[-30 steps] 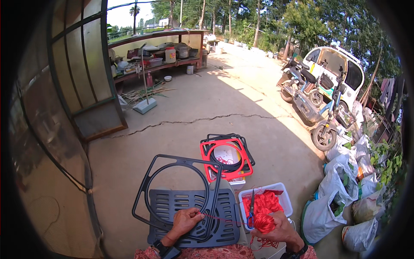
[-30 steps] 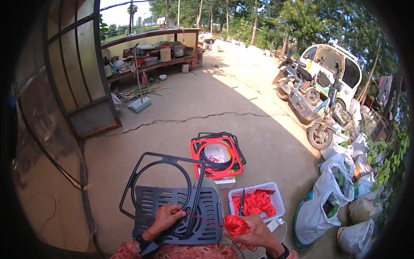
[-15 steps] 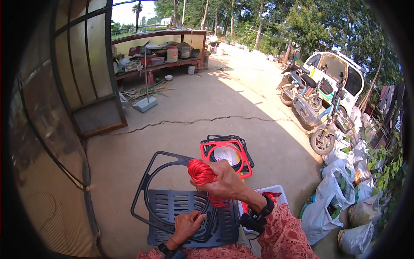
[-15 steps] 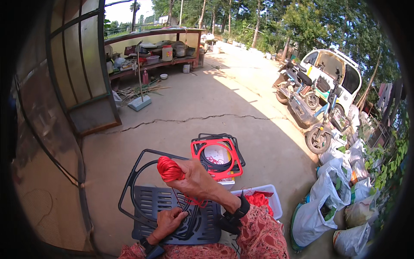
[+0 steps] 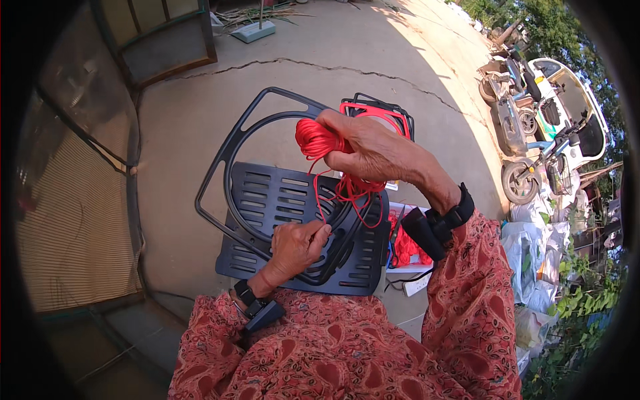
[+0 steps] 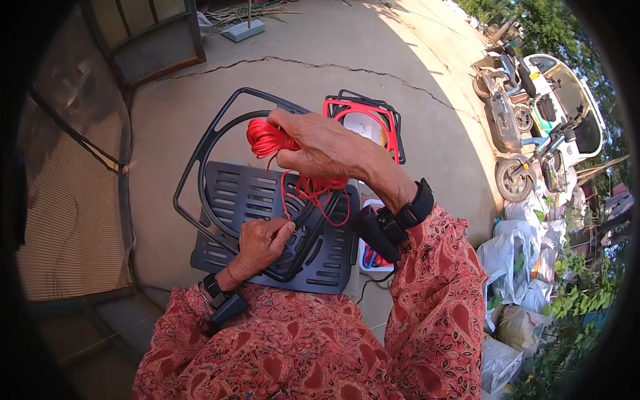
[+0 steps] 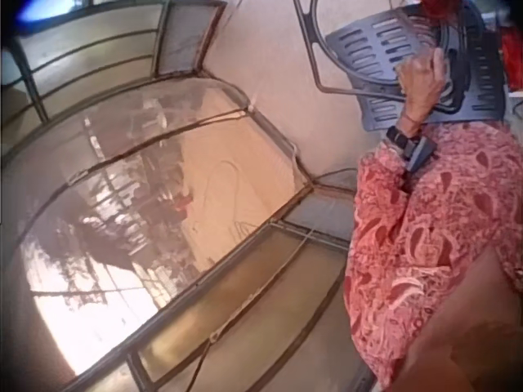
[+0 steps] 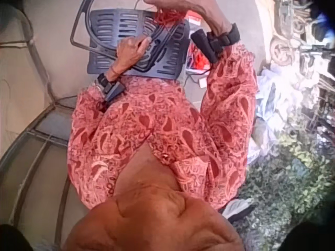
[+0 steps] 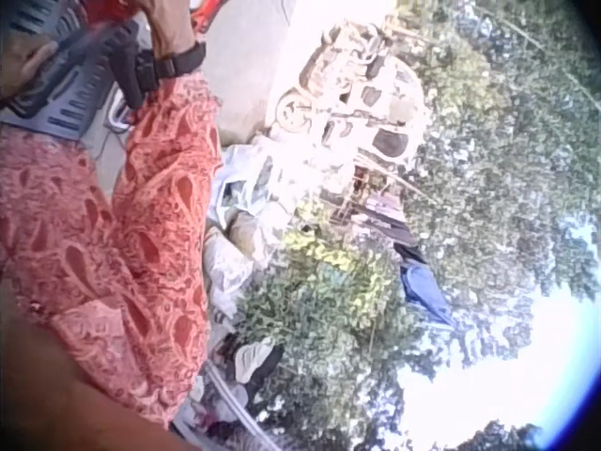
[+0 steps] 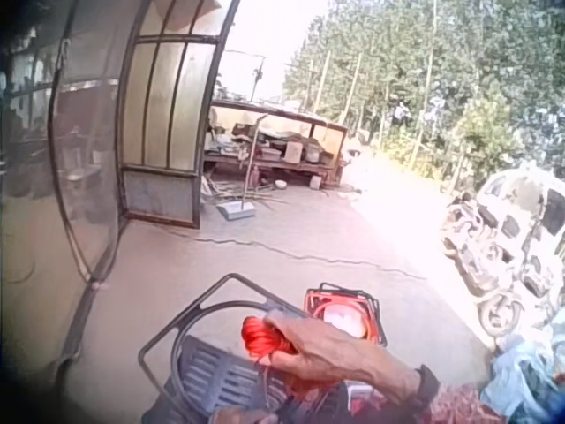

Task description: The recorder is wrapping and weaving red rope through the slats of a black plastic frame.

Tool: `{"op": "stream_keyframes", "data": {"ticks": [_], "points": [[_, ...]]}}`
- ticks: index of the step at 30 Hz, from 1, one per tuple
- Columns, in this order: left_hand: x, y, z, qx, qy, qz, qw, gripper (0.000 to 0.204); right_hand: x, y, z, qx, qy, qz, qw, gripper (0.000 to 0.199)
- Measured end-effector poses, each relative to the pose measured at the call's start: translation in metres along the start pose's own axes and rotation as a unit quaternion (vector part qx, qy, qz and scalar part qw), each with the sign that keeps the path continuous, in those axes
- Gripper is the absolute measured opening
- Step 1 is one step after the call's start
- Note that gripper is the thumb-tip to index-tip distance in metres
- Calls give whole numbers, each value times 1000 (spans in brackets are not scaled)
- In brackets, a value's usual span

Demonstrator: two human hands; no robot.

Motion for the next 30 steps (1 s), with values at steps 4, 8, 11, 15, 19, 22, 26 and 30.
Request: {"op": "stream_keyframes", "data": {"ticks": [4, 8, 11, 15, 19, 22, 26, 30], "points": [[1, 1, 2, 2, 1, 17, 1000, 24, 19, -1, 18, -152, 95, 89, 980, 32], [2, -1, 7, 8, 3, -2, 1000, 24, -13, -19, 15, -196, 233, 193, 933, 34], [1, 1, 9, 17, 10, -9, 1000, 24, -32, -33, 11, -231, 288, 234, 899, 35], [2, -3, 9, 6, 24, 0, 1000, 24, 30, -8, 20, -228, 186, 246, 923, 22], [1, 1, 10, 21, 23, -21, 999, 23, 93, 23, 38, -200, 75, 257, 943, 14], [0, 3, 7, 23, 15, -19, 999, 23, 101, 32, 36, -175, 42, 273, 945, 12], [1, -2, 8, 1, 25, -5, 1000, 20, 96, 37, 27, -184, 47, 271, 944, 9], [3, -3, 7, 9, 38, -14, 999, 18, 75, 35, 22, -209, 114, 272, 932, 10]]}}
Point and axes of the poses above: each hand's wrist, its own z-axis away from the middle knuckle, its own x-axis out of the palm, y = z × x, the point moved 8 cm from there along -z, towards the middle knuckle, and after that the axes turned 5 degrees about y, right-handed, at the moved point
